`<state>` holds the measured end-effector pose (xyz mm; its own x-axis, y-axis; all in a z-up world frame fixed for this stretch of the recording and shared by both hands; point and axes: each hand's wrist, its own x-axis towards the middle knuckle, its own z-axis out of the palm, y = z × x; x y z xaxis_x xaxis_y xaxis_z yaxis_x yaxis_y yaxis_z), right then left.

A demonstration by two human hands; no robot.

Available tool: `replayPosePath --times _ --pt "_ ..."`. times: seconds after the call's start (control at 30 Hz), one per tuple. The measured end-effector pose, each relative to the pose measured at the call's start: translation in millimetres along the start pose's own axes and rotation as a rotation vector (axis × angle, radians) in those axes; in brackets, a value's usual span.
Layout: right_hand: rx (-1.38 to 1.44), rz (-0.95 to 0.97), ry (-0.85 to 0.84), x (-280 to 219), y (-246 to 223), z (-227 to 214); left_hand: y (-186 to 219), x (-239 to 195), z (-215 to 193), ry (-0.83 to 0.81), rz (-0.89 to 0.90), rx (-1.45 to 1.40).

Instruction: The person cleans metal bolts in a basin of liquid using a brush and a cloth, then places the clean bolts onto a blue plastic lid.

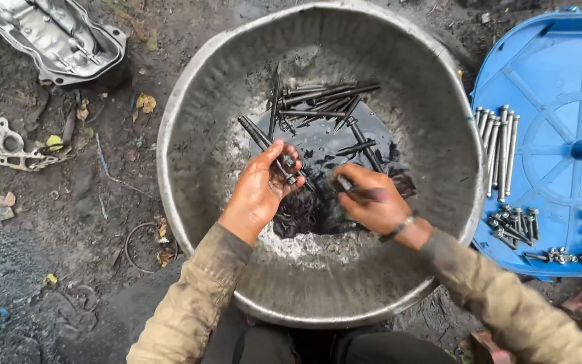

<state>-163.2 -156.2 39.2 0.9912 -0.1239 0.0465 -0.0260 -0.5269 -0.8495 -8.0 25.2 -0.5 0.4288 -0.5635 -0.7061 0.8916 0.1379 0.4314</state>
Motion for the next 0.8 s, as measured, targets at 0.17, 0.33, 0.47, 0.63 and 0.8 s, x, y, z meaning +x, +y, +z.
replayPosePath --times 0.17,0.33,0.47,0.63,0.8 --pt "0.204 0.143 0.299 9 -59 9 -13 1 3 0.070 0.092 -0.007" --pt "-0.008 0.160 0.481 45 -59 3 -17 2 10 0.140 0.087 0.034" --pt "-0.002 0.098 0.480 23 -73 9 -16 4 7 0.153 0.128 0.030" --pt "-0.115 -0.032 0.473 38 -58 26 -20 8 17 0.140 0.157 -0.063" --pt "-0.221 0.077 0.337 11 -6 -13 1 -6 10 0.212 0.036 0.074"
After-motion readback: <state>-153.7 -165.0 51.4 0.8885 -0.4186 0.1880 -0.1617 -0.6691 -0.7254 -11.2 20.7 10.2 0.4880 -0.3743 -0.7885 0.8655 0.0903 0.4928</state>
